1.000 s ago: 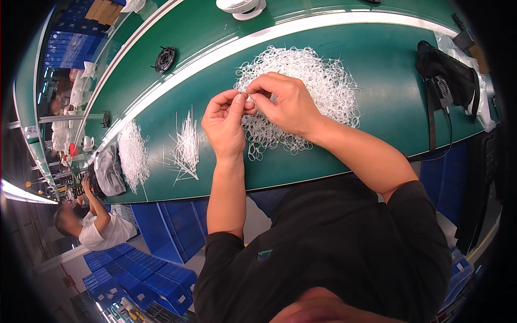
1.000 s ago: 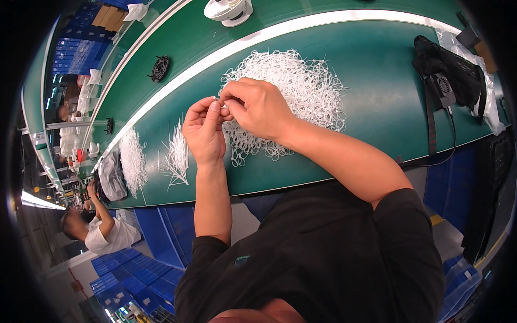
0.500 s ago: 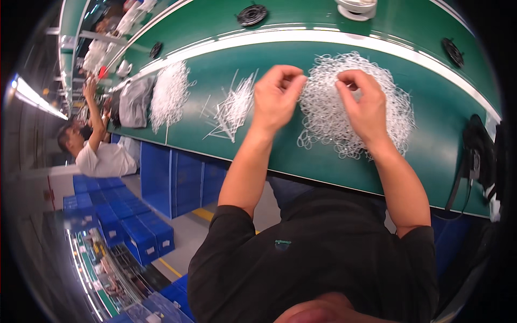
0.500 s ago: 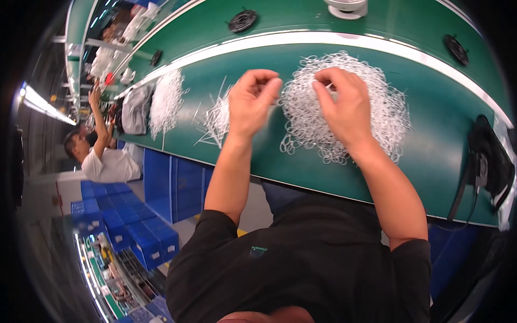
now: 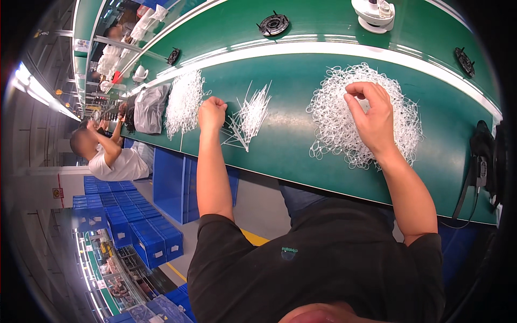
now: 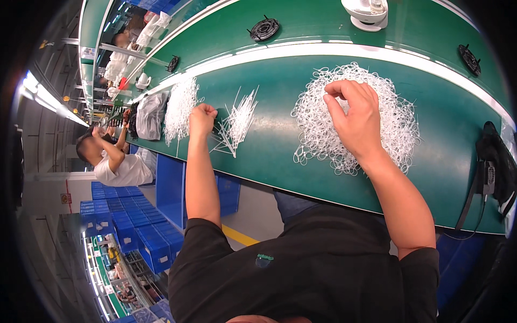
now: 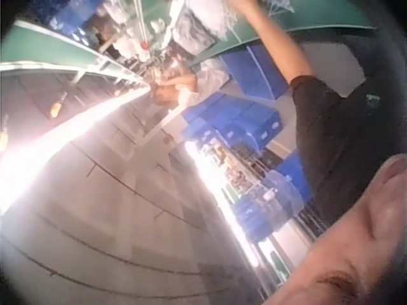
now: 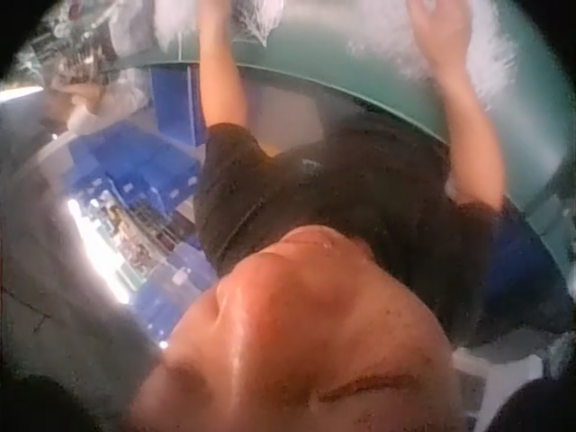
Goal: The person assembles small white cables by hand at a green workbench. They pick up a white cable and a white plastic connector, insert the cable into the connector, and place the finished unit on the table. This process is repeated continuously throughout the clip.
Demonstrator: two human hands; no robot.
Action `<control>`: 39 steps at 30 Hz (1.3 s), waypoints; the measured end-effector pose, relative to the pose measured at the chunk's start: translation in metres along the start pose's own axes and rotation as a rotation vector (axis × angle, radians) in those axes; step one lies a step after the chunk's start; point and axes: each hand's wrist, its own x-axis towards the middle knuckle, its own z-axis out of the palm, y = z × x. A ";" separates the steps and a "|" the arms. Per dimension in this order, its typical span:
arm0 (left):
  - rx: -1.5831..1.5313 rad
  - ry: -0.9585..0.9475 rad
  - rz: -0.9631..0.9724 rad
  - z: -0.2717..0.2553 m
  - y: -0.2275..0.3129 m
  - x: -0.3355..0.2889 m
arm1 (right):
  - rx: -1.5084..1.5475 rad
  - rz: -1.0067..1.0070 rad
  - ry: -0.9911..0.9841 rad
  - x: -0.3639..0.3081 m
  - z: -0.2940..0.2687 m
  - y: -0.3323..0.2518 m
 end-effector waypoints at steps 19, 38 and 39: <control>-1.576 -0.013 0.252 -0.041 0.114 -0.030 | 0.162 -0.044 0.012 -0.001 -0.002 -0.015; -1.722 -0.599 0.227 0.047 0.224 -0.131 | 0.312 0.078 0.026 -0.005 0.002 -0.009; -1.716 -0.597 0.226 0.049 0.224 -0.132 | 0.318 0.097 0.046 -0.005 0.002 -0.009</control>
